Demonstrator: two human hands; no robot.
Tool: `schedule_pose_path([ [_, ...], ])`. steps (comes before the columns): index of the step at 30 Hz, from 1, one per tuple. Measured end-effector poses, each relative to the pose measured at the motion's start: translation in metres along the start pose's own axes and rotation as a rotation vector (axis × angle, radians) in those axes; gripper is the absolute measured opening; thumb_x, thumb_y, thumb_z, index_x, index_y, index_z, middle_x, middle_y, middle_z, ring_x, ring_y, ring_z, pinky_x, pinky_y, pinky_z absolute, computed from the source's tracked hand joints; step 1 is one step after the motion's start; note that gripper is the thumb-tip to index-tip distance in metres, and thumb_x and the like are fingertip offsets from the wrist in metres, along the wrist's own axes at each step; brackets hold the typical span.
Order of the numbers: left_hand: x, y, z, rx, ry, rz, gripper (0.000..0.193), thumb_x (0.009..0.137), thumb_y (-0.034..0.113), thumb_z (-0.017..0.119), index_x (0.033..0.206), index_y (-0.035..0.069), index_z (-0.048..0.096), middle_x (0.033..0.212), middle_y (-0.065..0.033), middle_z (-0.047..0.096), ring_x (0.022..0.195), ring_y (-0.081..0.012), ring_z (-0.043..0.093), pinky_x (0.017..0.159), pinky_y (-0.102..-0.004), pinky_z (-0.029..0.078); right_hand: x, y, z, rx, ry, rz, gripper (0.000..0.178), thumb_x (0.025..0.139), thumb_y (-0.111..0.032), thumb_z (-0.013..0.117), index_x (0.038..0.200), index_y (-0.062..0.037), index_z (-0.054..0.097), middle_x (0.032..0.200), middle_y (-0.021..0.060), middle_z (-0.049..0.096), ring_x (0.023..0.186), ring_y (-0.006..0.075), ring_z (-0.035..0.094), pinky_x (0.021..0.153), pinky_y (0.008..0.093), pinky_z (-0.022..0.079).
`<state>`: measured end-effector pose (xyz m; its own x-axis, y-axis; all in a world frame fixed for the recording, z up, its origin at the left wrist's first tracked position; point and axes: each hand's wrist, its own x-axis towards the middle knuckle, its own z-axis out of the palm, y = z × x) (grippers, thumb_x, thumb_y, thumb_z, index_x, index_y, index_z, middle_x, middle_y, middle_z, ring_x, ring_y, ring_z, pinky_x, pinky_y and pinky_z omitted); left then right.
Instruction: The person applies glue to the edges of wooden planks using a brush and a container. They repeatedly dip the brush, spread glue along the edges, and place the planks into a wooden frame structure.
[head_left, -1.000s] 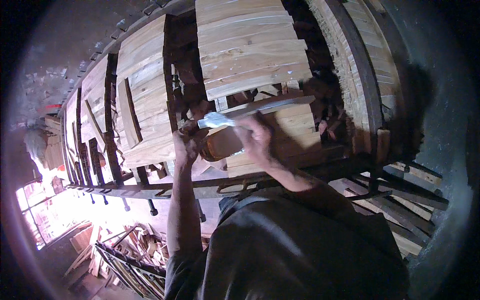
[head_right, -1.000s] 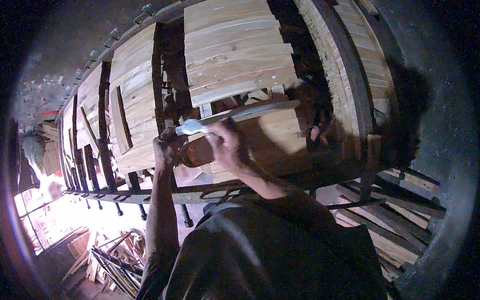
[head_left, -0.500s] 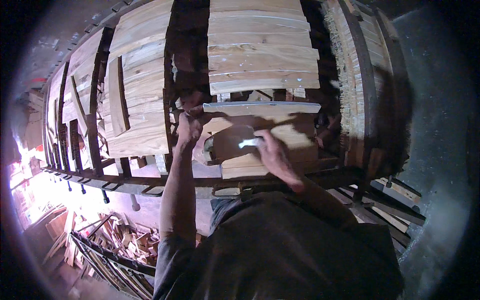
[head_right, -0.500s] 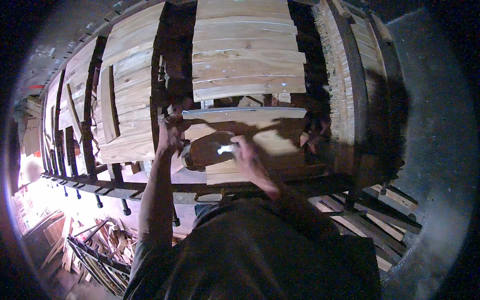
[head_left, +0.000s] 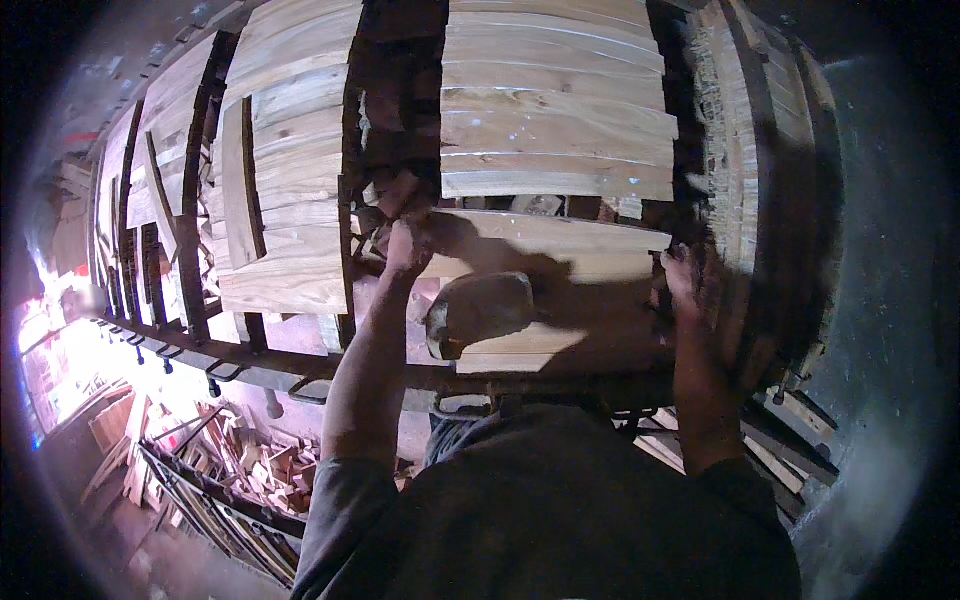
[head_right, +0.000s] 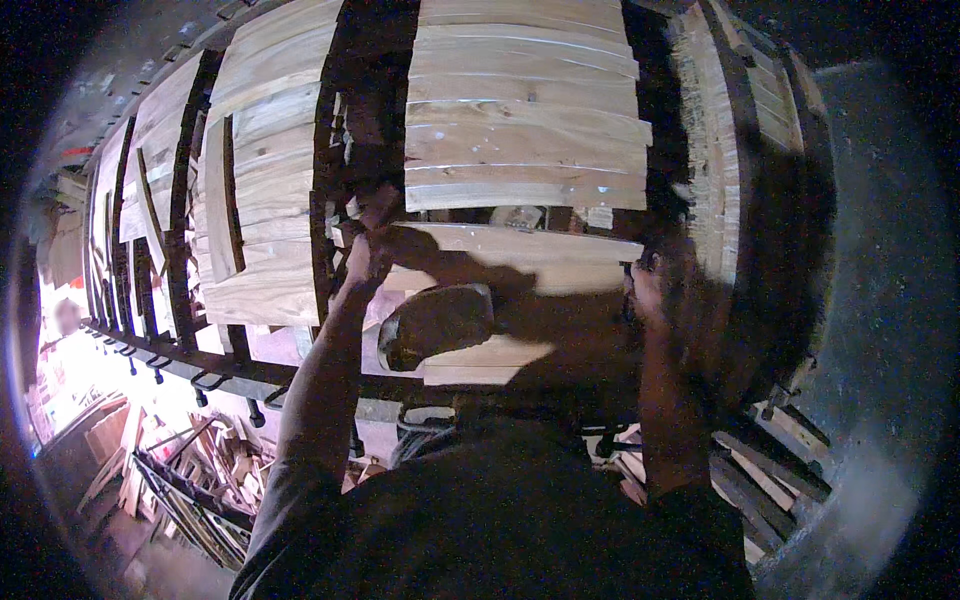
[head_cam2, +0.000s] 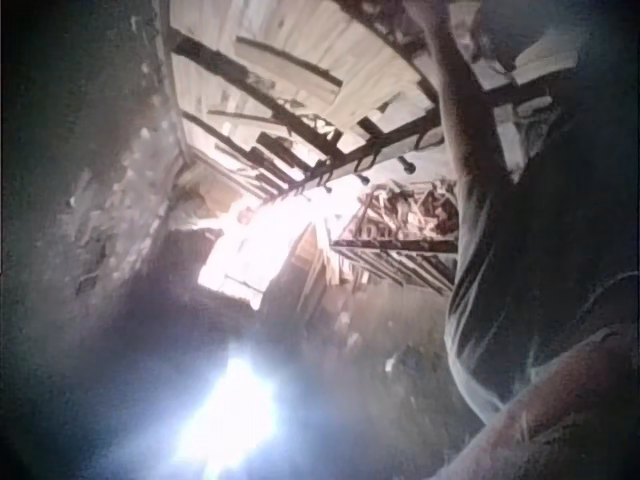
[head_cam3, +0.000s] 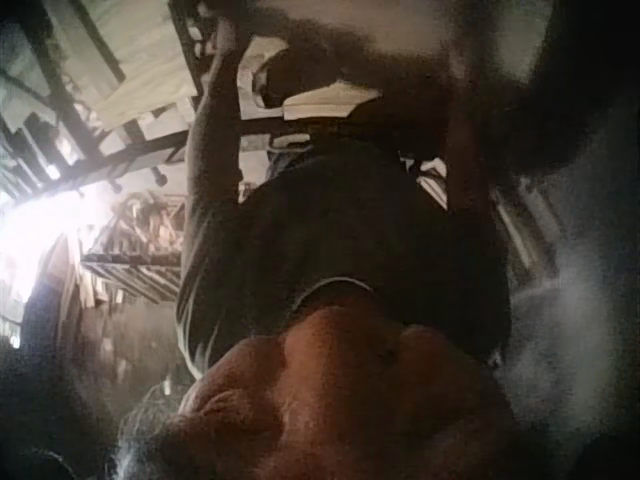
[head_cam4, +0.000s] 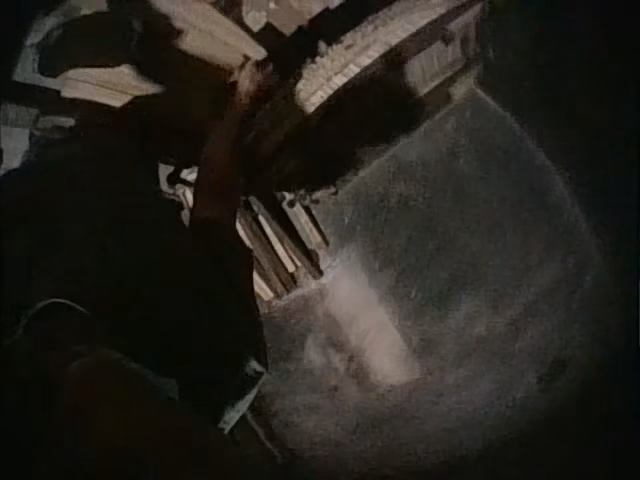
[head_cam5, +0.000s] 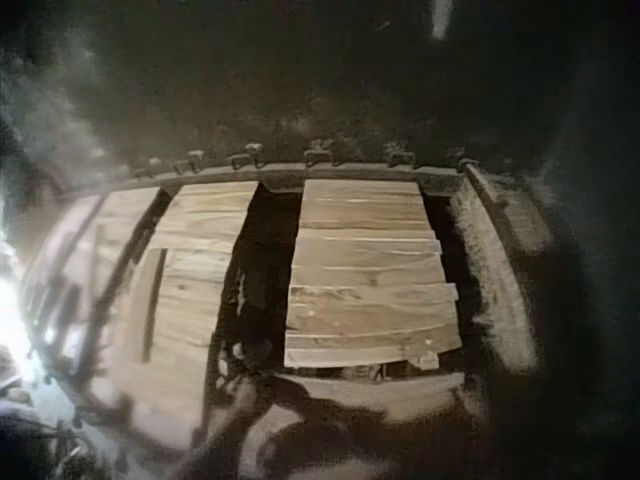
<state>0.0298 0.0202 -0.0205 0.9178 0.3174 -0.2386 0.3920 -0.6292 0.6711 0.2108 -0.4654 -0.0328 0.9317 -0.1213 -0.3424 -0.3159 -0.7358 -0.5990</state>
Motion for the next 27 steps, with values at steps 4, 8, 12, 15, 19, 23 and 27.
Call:
schedule_pose_path([
  [4, 0.012, -0.027, 0.024, -0.027, 0.008, 0.062, 0.041, 0.075, 0.027, 0.060, 0.109, 0.004, 0.067, 0.101, -0.0209, 0.067, 0.094, -0.0406, 0.063, 0.081, -0.0467, 0.049, 0.016, 0.000, 0.004, 0.245, -0.208, 0.010, 0.015, 0.092, -0.018, 0.059, 0.104, -0.0098, 0.057, 0.073, 0.0023, 0.058, 0.054, 0.0113, 0.052, 0.048, 0.0260, 0.040],
  [8, 0.028, -0.026, 0.036, -0.096, 0.000, 0.127, 0.040, 0.076, 0.034, 0.060, 0.103, 0.006, 0.070, 0.094, -0.0192, 0.069, 0.091, -0.0389, 0.063, 0.080, -0.0481, 0.048, 0.018, -0.017, 0.007, 0.540, -0.123, 0.178, 0.014, 0.089, -0.020, 0.062, 0.096, -0.0098, 0.055, 0.071, 0.0023, 0.056, 0.052, 0.0133, 0.053, 0.046, 0.0265, 0.043],
  [12, 0.035, -0.052, 0.060, -0.176, 0.006, 0.092, 0.038, 0.076, 0.033, 0.062, 0.102, 0.007, 0.071, 0.092, -0.0203, 0.068, 0.083, -0.0382, 0.063, 0.077, -0.0460, 0.049, 0.033, -0.041, 0.013, 0.589, -0.126, 0.155, 0.019, 0.087, -0.022, 0.065, 0.093, -0.0093, 0.052, 0.072, 0.0053, 0.056, 0.049, 0.0178, 0.053, 0.040, 0.0295, 0.041],
  [15, 0.035, -0.066, 0.069, -0.123, -0.007, 0.012, 0.036, 0.079, 0.034, 0.063, 0.099, 0.005, 0.071, 0.092, -0.0173, 0.069, 0.081, -0.0321, 0.064, 0.076, -0.0410, 0.051, 0.045, -0.054, 0.019, 0.573, -0.140, 0.233, 0.019, 0.087, -0.023, 0.064, 0.092, -0.0090, 0.051, 0.071, 0.0065, 0.056, 0.046, 0.0190, 0.052, 0.036, 0.0311, 0.039],
  [19, 0.038, -0.016, 0.048, -0.174, 0.028, 0.038, 0.036, 0.084, 0.034, 0.062, 0.097, 0.002, 0.070, 0.091, -0.0104, 0.071, 0.083, -0.0211, 0.066, 0.076, -0.0338, 0.052, 0.078, 0.005, 0.046, 0.516, -0.005, 0.173, 0.016, 0.089, -0.021, 0.062, 0.094, -0.0078, 0.055, 0.071, 0.0078, 0.058, 0.045, 0.0190, 0.051, 0.036, 0.0320, 0.039],
  [23, 0.038, 0.003, 0.034, -0.322, 0.016, 0.080, 0.030, 0.082, 0.027, 0.065, 0.097, 0.002, 0.068, 0.090, -0.0102, 0.071, 0.083, -0.0207, 0.066, 0.076, -0.0330, 0.051, 0.096, 0.045, 0.057, 0.564, 0.040, 0.072, 0.020, 0.090, -0.021, 0.061, 0.104, -0.0058, 0.061, 0.078, 0.0093, 0.062, 0.054, 0.0180, 0.055, 0.043, 0.0319, 0.043],
  [27, 0.027, -0.014, 0.057, -0.475, 0.112, -0.129, 0.033, 0.076, 0.024, 0.061, 0.097, 0.000, 0.070, 0.083, -0.0120, 0.070, 0.078, -0.0190, 0.064, 0.074, -0.0323, 0.050, 0.042, -0.068, 0.040, 0.489, -0.132, 0.244, 0.027, 0.088, -0.021, 0.063, 0.109, -0.0047, 0.061, 0.083, 0.0097, 0.063, 0.063, 0.0184, 0.058, 0.048, 0.0309, 0.046],
])
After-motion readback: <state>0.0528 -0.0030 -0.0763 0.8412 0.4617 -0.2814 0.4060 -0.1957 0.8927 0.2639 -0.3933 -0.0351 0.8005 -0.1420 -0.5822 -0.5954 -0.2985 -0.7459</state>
